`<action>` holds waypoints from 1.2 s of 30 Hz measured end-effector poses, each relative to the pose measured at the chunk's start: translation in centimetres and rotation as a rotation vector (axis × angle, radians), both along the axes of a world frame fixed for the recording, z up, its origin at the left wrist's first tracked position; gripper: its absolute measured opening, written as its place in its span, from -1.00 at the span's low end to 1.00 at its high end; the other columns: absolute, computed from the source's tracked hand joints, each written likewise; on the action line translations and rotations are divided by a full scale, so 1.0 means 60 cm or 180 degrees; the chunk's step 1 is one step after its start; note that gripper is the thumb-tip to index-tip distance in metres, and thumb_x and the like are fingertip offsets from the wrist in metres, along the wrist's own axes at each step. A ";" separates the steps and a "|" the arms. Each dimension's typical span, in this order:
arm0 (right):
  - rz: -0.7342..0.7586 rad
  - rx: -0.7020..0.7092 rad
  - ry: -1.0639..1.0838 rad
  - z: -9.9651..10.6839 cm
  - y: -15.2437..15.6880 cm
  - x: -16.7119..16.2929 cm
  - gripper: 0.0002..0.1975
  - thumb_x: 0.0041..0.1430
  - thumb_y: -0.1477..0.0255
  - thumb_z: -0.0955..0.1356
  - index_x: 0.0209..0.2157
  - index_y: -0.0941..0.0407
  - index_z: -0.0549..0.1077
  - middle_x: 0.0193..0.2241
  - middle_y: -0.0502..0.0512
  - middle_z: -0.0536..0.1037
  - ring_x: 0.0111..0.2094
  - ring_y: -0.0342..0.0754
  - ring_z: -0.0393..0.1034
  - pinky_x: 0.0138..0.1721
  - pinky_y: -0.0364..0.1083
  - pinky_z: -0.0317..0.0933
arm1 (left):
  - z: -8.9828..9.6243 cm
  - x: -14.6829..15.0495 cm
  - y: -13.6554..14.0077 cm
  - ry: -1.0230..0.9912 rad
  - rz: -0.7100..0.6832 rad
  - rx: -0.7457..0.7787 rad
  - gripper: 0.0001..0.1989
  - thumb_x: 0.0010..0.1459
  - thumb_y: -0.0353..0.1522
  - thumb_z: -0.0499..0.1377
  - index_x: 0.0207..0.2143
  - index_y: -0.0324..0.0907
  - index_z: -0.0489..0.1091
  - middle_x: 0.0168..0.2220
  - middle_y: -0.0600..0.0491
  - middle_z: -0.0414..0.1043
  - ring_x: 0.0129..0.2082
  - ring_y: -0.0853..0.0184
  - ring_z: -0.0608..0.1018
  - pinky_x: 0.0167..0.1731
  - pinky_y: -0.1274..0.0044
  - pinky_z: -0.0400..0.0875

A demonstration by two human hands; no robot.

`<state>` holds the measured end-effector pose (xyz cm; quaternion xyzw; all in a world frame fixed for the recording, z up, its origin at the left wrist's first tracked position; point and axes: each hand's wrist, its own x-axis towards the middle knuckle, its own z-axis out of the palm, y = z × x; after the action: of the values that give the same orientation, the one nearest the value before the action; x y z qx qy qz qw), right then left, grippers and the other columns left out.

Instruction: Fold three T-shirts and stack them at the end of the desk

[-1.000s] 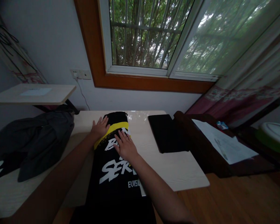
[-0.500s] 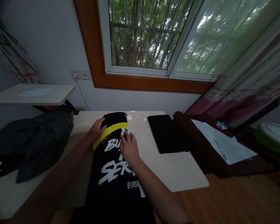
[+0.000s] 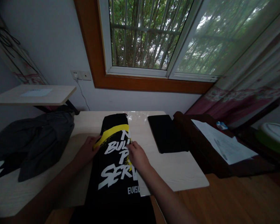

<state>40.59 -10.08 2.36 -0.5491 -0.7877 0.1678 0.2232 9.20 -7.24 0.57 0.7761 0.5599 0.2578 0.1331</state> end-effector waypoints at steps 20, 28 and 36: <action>0.0519 0.0358 0.0283 0.009 0.055 -0.018 -0.62 0.34 0.52 0.25 0.12 0.10 0.49 0.12 0.22 0.49 0.17 0.06 0.35 0.24 0.09 0.23 | 0.028 0.058 0.026 0.1052 -0.0814 0.0472 -0.55 0.37 -0.32 -0.01 0.25 -0.16 0.33 0.30 -0.11 0.32 0.34 0.10 0.27 0.32 0.15 0.12; 0.0010 0.0498 -0.0802 -0.044 0.135 -0.063 -0.41 0.42 0.22 0.22 0.34 0.24 0.23 0.39 0.34 0.12 0.41 0.20 -0.01 0.37 0.22 -0.06 | 0.004 0.095 0.053 0.1363 -0.0561 0.0379 -0.48 0.39 -0.29 -0.06 0.35 -0.16 0.18 0.41 -0.09 0.11 0.41 0.07 0.16 0.32 0.02 0.06; -0.0103 0.0404 -0.1074 -0.049 0.199 -0.054 -0.35 0.45 0.09 0.11 0.39 0.16 0.13 0.44 0.22 -0.03 0.45 0.09 -0.15 0.40 0.24 -0.24 | -0.006 0.091 0.053 0.1377 -0.0498 0.0430 -0.47 0.39 -0.26 -0.07 0.37 -0.08 0.14 0.42 -0.06 0.07 0.42 0.09 0.12 0.33 -0.03 -0.03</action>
<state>37.35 1.87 -0.60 -0.5669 -0.8141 0.0196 0.1247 14.66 -4.08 0.24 0.8615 0.4950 0.1114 -0.0226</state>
